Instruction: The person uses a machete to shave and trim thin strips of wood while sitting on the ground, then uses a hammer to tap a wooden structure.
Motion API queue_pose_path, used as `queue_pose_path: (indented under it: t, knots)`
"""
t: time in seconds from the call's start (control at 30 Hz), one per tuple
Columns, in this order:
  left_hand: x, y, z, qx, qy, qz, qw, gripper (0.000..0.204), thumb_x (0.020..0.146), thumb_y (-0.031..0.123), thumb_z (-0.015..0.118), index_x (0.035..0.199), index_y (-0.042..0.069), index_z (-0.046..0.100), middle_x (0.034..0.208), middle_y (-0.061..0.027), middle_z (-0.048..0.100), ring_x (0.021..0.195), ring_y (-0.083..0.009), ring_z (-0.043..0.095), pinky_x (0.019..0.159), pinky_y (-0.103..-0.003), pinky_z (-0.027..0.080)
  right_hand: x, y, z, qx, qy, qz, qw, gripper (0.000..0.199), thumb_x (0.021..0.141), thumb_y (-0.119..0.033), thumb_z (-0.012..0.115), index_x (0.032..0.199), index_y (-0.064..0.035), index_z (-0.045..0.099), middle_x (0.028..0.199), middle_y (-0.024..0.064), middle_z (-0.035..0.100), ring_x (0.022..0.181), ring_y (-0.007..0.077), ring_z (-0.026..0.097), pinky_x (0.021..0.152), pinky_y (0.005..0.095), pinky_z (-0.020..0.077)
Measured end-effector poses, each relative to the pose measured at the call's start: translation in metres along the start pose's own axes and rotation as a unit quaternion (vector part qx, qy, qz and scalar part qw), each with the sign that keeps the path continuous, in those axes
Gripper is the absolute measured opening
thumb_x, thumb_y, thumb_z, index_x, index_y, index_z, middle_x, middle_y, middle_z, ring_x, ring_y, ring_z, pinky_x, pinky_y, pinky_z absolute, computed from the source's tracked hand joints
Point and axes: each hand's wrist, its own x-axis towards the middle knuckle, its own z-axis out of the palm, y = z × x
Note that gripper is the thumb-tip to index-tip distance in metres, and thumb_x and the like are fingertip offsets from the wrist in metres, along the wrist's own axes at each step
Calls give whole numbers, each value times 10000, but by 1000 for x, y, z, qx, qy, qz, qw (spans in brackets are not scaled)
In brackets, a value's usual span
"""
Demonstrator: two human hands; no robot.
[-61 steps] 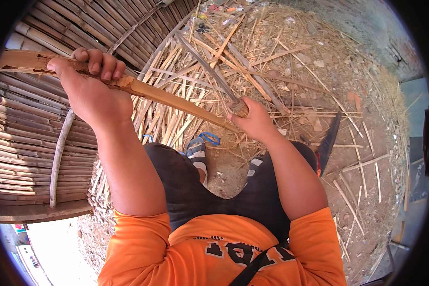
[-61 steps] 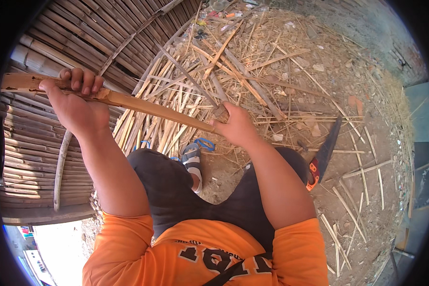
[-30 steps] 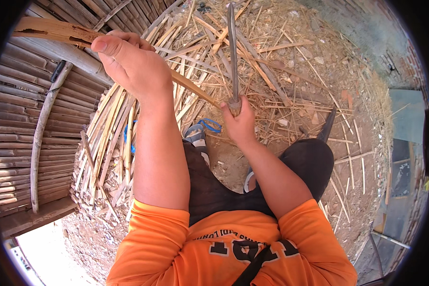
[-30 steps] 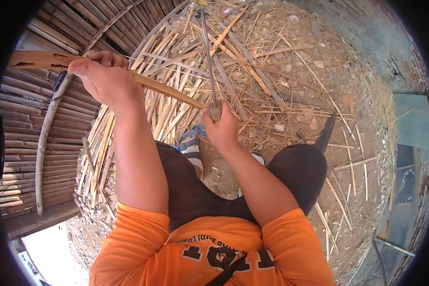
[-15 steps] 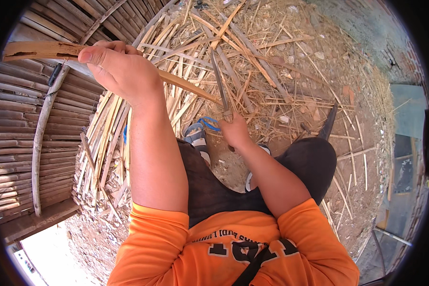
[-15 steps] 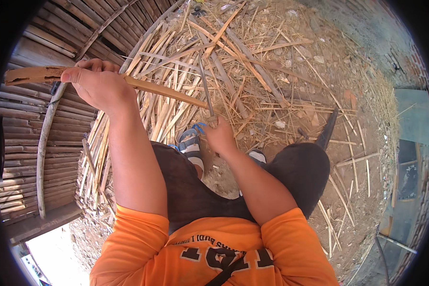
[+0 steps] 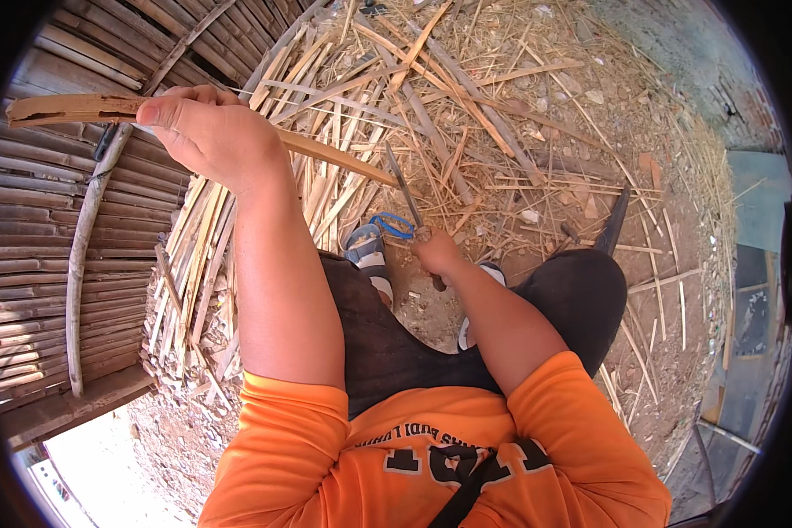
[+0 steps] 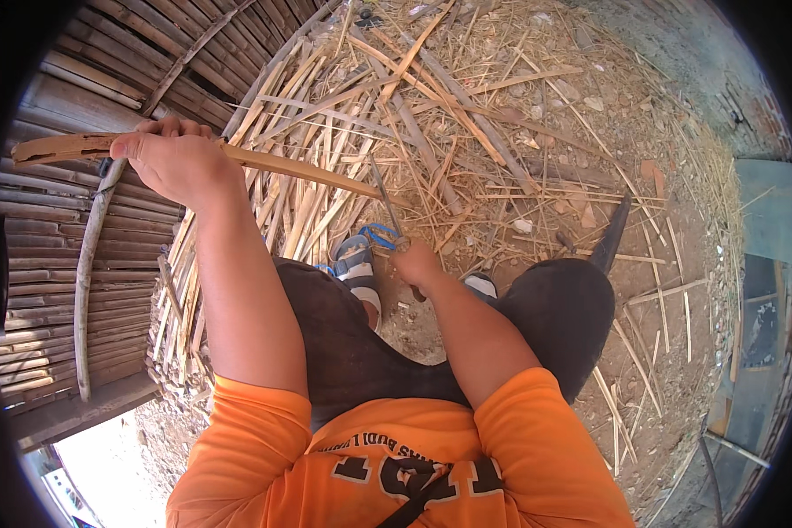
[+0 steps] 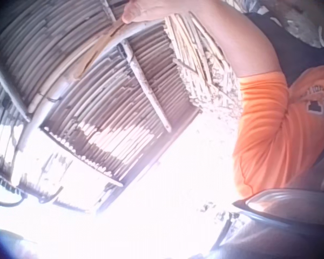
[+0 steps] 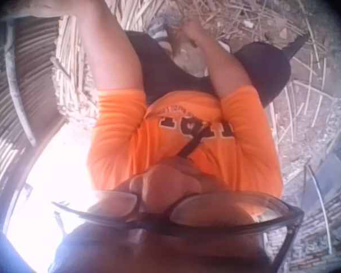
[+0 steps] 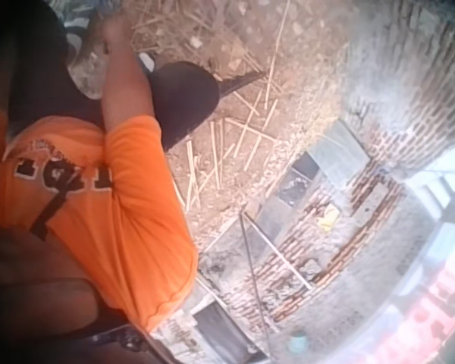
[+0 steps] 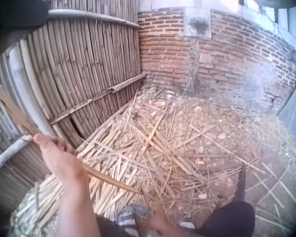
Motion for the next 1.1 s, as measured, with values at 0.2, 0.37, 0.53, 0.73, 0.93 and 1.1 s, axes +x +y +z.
queue_pose_path:
  t: [0.2,0.37,0.53,0.73,0.93,1.1]
  knots:
    - [-8,2,10,-10,-36,8,999,695,989,733,197,846,79,385,713,10,342,582,-103,271,511,-251,251,-6,-15,2,114,10,30,993,106,877,-82,640,880,-25,551,659,43,523,482,152,480,433,333,405]
    - [-10,4,12,-2,-50,10,999,711,986,733,146,845,77,381,717,8,337,584,-116,282,527,-269,280,-9,-33,-6,348,-69,128,926,112,885,-127,637,877,-28,586,670,35,514,498,150,488,448,318,416]
    - [-6,0,5,21,-33,28,999,733,973,751,138,848,72,385,704,-1,343,569,-117,288,513,-268,276,-26,-59,-6,268,8,20,963,97,903,-95,642,917,-39,563,658,9,511,502,117,484,443,286,407]
    - [-5,1,-3,39,-18,64,997,767,960,763,123,867,56,403,698,-17,377,546,-120,321,490,-268,278,-51,-109,-41,94,170,-233,953,326,856,-168,711,1087,43,619,917,166,695,856,292,672,808,392,515]
    - [-12,-4,5,52,-52,98,992,793,952,769,122,881,35,413,696,-24,394,535,-118,319,483,-260,278,-63,-114,-49,135,263,-305,905,331,862,-149,722,1118,28,607,911,159,696,853,283,674,825,391,514]
    - [-10,-8,6,47,-61,119,990,787,951,773,152,881,33,410,704,-17,383,548,-117,314,489,-260,269,-23,-50,-8,-34,237,-242,940,408,854,-189,709,1179,33,599,961,215,710,919,337,710,825,411,540]
